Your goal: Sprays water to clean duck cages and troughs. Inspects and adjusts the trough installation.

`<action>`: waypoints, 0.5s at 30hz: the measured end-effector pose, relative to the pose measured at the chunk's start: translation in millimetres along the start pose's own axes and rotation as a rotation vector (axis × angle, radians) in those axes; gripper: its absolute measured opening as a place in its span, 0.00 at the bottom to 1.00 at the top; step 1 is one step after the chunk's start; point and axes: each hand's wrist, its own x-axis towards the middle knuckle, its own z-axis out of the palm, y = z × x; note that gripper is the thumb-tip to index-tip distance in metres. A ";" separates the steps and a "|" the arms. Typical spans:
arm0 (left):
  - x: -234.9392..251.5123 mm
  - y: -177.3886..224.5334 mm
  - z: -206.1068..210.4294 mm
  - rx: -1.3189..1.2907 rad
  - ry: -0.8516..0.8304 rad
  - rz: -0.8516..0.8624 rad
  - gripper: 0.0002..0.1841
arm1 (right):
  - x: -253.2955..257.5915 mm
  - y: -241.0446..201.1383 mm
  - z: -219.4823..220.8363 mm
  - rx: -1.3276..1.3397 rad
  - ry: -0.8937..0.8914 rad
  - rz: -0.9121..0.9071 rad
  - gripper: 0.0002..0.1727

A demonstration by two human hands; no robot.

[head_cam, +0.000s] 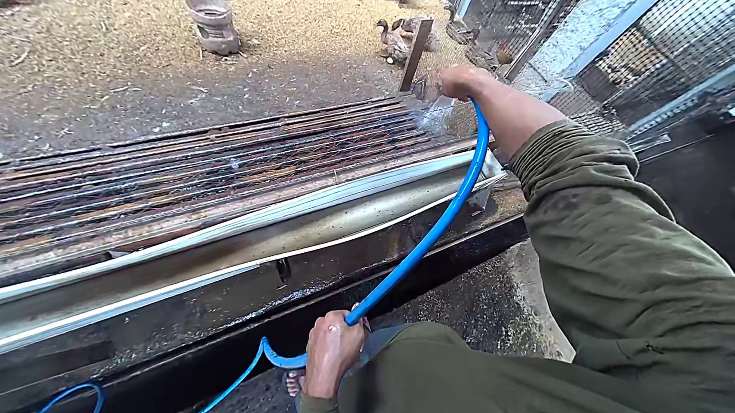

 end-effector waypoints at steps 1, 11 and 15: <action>-1.0 -2.2 -1.3 0.007 -0.002 0.003 0.21 | -6.7 -0.2 -1.3 0.002 0.000 0.016 0.18; -7.2 -7.7 -21.5 0.104 -0.054 0.080 0.20 | -45.8 36.6 -3.6 0.180 -0.052 0.032 0.17; -5.5 1.3 -17.2 0.156 -0.090 0.118 0.21 | -63.6 73.0 6.1 0.093 -0.123 0.094 0.18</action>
